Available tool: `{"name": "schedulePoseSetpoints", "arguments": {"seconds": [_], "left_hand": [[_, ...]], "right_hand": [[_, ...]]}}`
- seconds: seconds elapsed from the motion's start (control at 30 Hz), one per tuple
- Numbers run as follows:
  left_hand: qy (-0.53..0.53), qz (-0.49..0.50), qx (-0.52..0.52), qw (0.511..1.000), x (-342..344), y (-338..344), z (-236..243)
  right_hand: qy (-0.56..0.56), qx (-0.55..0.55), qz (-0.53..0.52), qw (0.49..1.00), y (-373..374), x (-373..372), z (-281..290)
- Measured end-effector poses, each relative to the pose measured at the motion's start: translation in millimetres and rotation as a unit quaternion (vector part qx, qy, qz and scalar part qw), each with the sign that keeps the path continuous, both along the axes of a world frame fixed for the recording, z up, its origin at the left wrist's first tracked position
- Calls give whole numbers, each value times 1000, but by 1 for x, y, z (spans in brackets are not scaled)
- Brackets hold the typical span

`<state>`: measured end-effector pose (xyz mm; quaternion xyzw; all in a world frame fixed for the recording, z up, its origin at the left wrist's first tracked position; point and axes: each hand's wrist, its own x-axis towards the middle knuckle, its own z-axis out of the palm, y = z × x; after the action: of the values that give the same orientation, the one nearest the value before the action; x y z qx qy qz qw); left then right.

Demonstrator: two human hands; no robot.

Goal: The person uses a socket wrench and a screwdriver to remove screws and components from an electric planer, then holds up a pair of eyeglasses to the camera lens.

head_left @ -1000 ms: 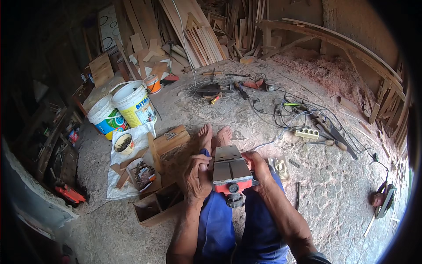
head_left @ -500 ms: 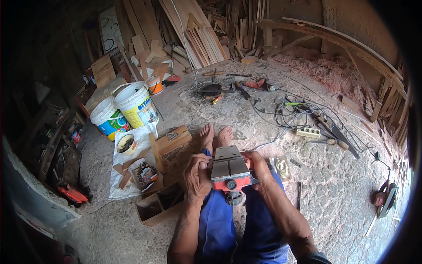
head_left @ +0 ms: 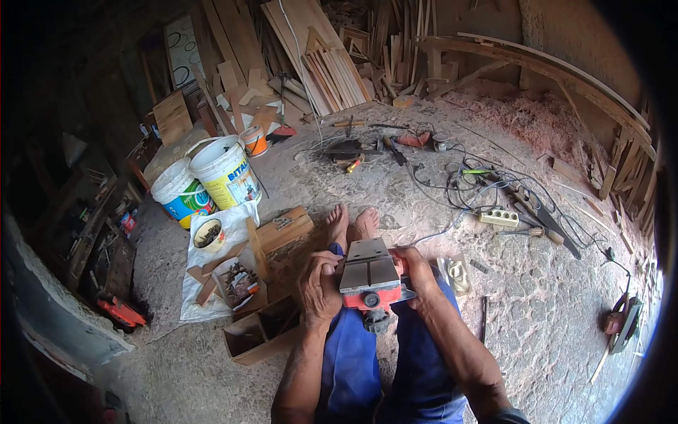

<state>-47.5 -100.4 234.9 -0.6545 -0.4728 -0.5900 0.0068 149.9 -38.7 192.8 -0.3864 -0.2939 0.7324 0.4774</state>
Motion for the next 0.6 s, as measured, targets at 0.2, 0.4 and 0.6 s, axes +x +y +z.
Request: {"name": "schedulePoseSetpoints", "arguments": {"seconds": [0.2, 0.4, 0.6], "left_hand": [[-22, -19, 4, 1000, -6, 0, -6], [-20, -23, 6, 1000, -4, -2, -2], [-67, -54, 48, 995, 6, -9, 11]], "right_hand": [[-33, 25, -35, 999, -17, -8, 27], [11, 29, -46, 998, -11, -10, 17], [58, 42, -56, 996, -23, -10, 26]]}}
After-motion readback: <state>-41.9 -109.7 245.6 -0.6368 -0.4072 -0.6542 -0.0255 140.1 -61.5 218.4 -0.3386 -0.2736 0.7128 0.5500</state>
